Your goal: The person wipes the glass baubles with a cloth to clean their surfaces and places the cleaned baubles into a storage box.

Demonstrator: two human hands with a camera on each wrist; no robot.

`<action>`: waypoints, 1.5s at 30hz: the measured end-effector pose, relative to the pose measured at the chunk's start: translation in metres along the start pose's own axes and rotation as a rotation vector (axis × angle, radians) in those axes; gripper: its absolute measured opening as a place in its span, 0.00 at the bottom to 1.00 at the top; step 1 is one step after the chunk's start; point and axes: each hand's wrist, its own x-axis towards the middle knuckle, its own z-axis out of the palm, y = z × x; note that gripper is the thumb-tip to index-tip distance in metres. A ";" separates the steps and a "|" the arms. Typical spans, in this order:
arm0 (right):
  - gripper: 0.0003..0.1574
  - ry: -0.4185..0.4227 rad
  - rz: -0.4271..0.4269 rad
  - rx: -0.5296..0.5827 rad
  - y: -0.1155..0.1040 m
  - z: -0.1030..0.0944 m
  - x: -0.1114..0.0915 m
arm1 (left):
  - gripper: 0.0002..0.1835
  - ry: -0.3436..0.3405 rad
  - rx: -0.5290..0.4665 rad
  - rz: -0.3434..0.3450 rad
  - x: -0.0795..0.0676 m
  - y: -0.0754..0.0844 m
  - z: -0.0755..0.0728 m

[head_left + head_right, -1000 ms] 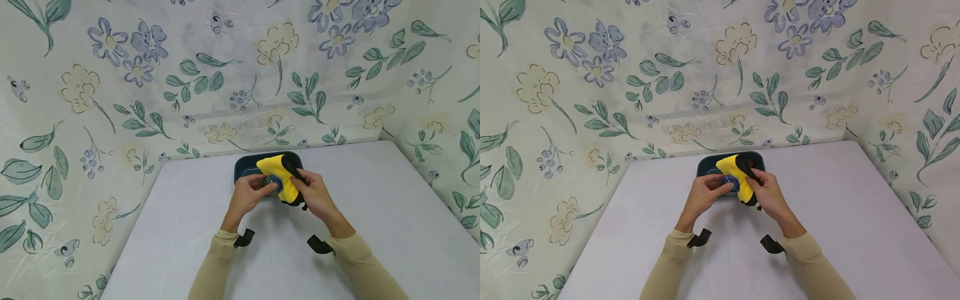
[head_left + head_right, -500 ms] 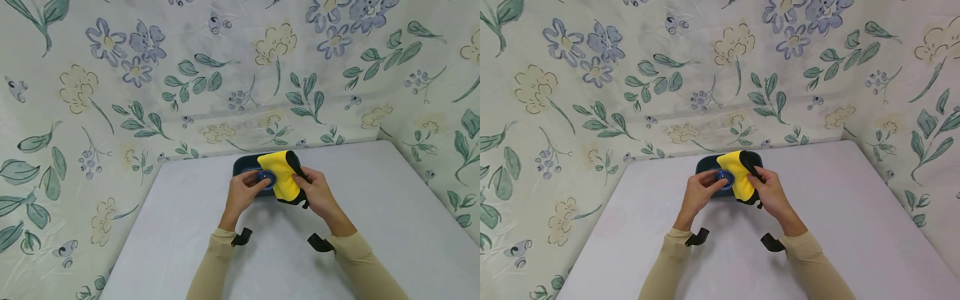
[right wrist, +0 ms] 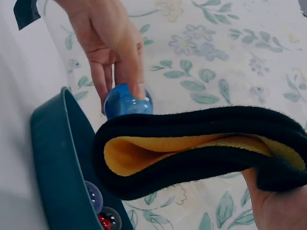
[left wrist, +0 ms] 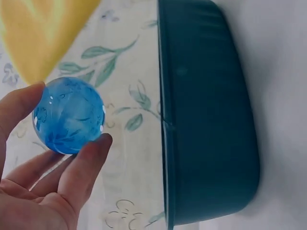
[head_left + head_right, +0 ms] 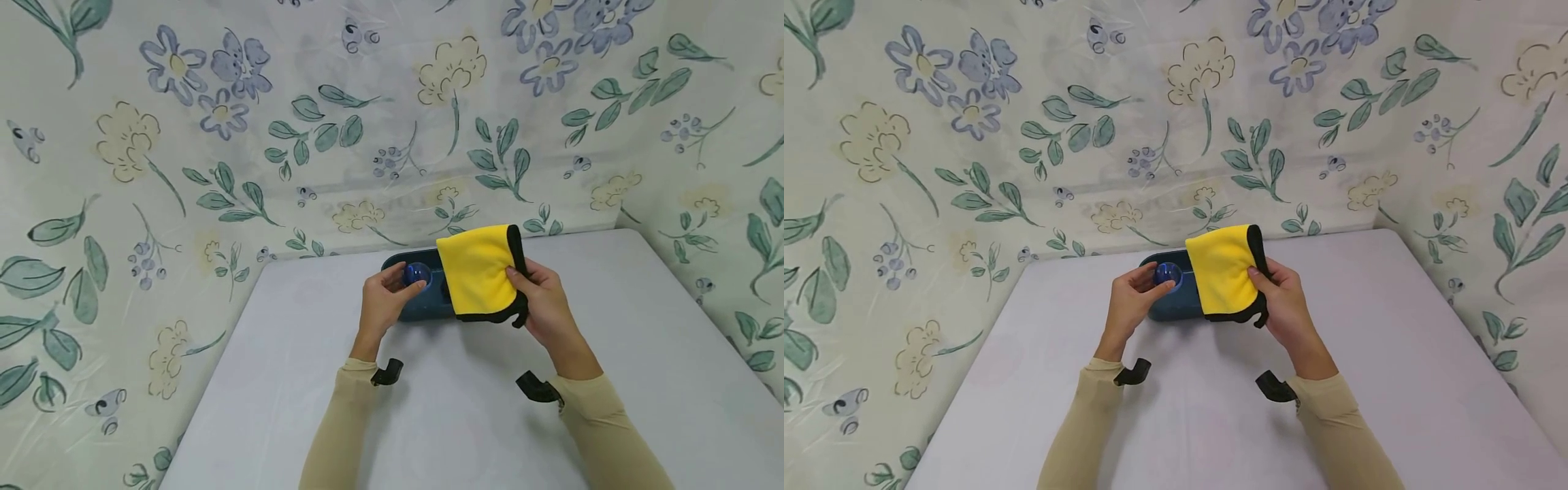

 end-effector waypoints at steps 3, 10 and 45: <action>0.29 0.001 0.005 0.043 -0.001 -0.005 0.001 | 0.34 -0.006 0.006 0.004 0.006 -0.002 0.000; 0.23 0.012 -0.007 0.096 -0.003 -0.013 0.001 | 0.33 -0.051 -0.028 -0.004 0.019 -0.012 0.003; 0.28 0.035 0.040 0.288 -0.007 -0.023 0.005 | 0.31 -0.187 0.497 -0.137 0.054 -0.040 0.016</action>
